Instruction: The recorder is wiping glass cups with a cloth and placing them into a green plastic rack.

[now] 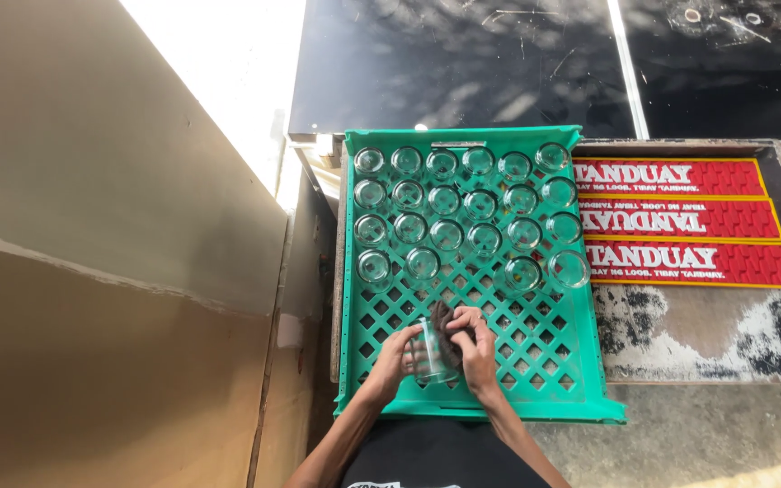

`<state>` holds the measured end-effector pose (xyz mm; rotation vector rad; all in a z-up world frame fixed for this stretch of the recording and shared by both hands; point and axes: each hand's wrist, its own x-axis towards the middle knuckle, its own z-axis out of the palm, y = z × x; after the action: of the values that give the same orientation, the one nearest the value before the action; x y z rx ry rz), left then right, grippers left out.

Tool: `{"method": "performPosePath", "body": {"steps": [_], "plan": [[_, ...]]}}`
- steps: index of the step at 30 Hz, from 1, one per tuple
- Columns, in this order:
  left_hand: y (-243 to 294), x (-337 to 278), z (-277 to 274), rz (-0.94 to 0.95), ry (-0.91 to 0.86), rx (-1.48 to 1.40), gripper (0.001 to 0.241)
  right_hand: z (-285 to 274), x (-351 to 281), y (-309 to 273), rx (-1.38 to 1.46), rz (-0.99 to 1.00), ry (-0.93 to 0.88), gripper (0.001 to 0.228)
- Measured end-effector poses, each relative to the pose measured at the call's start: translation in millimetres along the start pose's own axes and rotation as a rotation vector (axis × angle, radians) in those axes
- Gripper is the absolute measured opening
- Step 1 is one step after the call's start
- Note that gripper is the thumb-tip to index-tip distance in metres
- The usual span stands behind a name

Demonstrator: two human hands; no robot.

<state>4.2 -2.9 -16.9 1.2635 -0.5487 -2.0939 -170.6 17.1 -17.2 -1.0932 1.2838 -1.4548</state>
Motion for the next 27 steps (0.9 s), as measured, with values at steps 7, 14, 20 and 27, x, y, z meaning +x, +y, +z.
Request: {"method": "performPosePath", "body": {"steps": [7, 14, 20, 27], "plan": [[2, -11, 10, 0.036, -0.078, -0.075, 0.049, 2, -4, -8, -0.082, -0.068, -0.106, 0.009], [10, -9, 7, -0.006, -0.028, -0.193, 0.046, 10, -10, -21, -0.028, -0.017, -0.076, 0.010], [-8, 1, -5, 0.032, -0.078, -0.167, 0.057, 5, -5, 4, -0.070, 0.053, -0.031, 0.010], [12, -26, 16, 0.067, -0.062, 0.012, 0.067, 8, 1, 0, -0.073, -0.014, -0.026, 0.010]]}}
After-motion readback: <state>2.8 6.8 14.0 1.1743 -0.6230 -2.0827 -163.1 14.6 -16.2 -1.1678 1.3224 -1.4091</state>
